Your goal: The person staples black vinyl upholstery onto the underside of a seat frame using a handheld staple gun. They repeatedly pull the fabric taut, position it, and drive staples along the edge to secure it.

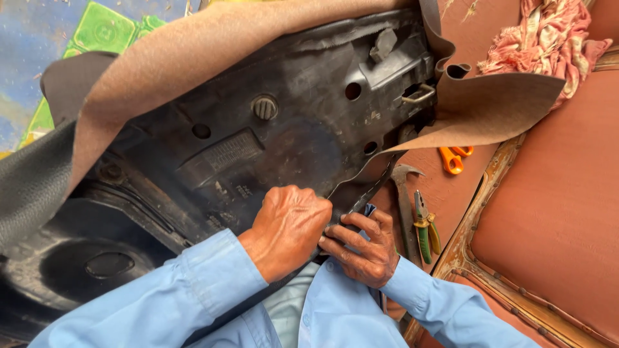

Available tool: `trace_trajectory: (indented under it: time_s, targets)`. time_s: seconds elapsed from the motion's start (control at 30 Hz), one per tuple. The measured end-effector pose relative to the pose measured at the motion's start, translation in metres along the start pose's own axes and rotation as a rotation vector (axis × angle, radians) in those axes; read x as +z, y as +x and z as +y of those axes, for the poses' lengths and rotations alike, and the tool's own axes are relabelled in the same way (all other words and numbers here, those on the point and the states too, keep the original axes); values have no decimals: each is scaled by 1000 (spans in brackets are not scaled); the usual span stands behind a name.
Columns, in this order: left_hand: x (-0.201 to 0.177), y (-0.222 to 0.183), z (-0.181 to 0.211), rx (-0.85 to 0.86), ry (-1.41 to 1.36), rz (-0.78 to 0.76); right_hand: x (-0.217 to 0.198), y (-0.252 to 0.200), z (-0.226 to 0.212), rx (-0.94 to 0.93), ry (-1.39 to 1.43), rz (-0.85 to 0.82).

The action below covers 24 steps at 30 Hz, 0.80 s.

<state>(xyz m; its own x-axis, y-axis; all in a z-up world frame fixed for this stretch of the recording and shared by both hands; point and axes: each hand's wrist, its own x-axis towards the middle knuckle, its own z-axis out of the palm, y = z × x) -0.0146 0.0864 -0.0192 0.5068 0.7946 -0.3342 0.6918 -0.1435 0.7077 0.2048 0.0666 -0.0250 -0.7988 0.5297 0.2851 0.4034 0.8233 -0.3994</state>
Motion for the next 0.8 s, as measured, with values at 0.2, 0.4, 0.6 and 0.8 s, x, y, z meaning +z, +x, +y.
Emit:
trace_trajectory:
  time_s: [0.2,0.4,0.6,0.8]
  targets:
    - [4,6,6,45,26,157,-3,1,-10,151,3,-13]
    - [-4,12,7,51,31,220,-57,-53,-17,1349,-43,-11]
    - [-10,16,7,-31,19,-48,-39,-113,-52,1571,75,-437]
    - [-11,10,2,22,-39,73,-41,-87,-26,1739,193,-657]
